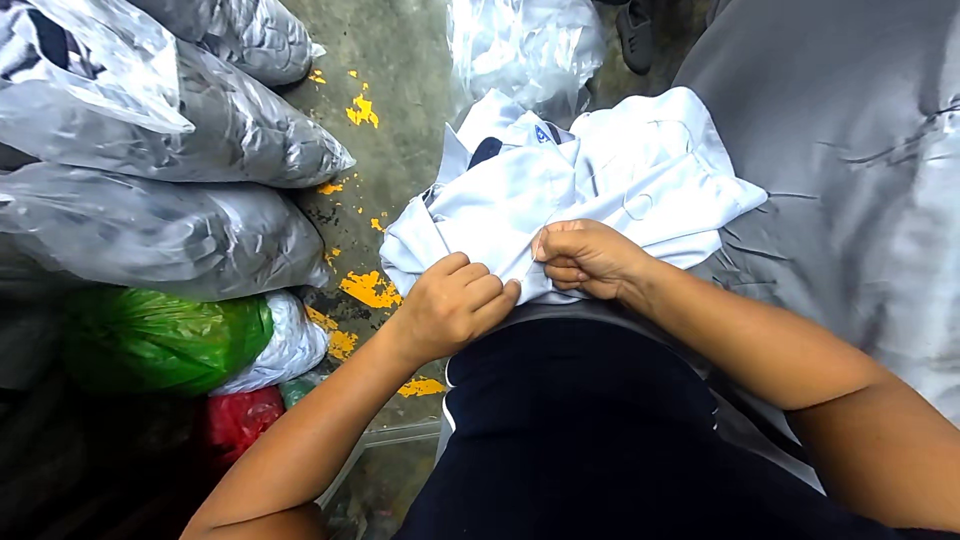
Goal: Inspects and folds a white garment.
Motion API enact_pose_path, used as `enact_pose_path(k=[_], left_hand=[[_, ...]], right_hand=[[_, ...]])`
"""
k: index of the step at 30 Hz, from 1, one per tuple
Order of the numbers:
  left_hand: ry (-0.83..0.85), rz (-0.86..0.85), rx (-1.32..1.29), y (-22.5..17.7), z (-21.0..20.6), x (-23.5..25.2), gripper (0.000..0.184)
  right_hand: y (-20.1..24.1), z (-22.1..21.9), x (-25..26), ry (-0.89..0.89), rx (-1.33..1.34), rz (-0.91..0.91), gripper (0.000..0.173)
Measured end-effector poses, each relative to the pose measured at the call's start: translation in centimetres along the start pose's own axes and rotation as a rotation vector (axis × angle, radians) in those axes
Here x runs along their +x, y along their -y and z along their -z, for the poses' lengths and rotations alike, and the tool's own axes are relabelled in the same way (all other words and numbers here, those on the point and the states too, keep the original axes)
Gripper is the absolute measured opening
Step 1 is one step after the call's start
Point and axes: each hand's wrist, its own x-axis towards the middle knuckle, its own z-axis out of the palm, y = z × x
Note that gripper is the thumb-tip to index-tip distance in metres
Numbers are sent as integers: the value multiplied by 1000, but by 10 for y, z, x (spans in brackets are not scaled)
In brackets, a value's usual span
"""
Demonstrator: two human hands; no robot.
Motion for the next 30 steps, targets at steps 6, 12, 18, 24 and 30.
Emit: enact_pose_path(k=[6, 12, 18, 24, 30], left_hand=[[8, 12, 11, -1, 1, -2, 18], [7, 18, 19, 0, -1, -4, 16], [-13, 135, -66, 4, -4, -6, 21], [47, 802, -509, 12, 3, 1, 13], [52, 1117, -870, 22, 5, 5, 2]], right_hand=[[-4, -2, -4, -69, -168, 106, 24], [-2, 3, -2, -103, -141, 99, 23], [6, 9, -1, -81, -90, 11, 20], [18, 18, -9, -80, -169, 100, 26], [27, 23, -21, -217, -811, 358, 16]])
